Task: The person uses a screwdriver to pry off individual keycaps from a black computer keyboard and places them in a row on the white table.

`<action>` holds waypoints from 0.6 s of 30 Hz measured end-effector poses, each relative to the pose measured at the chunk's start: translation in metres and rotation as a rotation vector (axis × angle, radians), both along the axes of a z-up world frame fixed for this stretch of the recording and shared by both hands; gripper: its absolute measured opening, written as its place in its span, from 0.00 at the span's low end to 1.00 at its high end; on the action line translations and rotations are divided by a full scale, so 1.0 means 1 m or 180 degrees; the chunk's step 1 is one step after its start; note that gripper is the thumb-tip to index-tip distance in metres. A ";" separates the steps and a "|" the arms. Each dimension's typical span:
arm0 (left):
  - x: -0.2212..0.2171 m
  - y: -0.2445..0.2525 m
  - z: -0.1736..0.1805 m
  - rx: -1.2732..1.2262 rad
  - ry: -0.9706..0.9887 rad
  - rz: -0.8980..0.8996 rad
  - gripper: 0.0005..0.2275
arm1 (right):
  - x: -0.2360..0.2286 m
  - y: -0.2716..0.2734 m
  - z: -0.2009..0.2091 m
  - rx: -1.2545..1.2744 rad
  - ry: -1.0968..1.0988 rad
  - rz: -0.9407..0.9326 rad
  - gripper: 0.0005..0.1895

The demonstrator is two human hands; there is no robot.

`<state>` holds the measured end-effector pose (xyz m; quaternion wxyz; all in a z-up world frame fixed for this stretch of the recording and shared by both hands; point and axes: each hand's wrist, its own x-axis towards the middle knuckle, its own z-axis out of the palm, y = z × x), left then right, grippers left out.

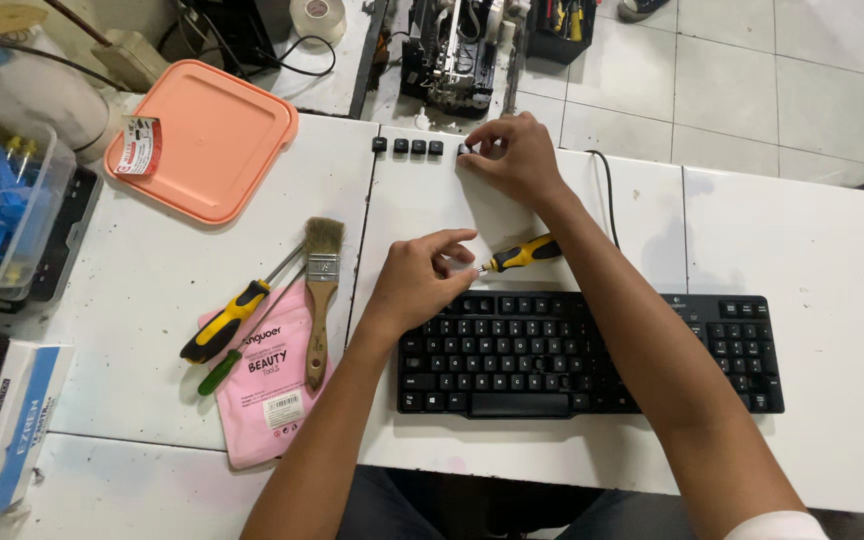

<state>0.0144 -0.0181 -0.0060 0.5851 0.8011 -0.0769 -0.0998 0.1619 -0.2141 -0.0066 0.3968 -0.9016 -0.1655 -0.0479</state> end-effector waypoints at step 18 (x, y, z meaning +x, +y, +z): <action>-0.003 -0.002 0.002 0.0143 -0.0120 -0.0069 0.19 | 0.003 0.011 -0.007 -0.0018 -0.0096 0.0014 0.10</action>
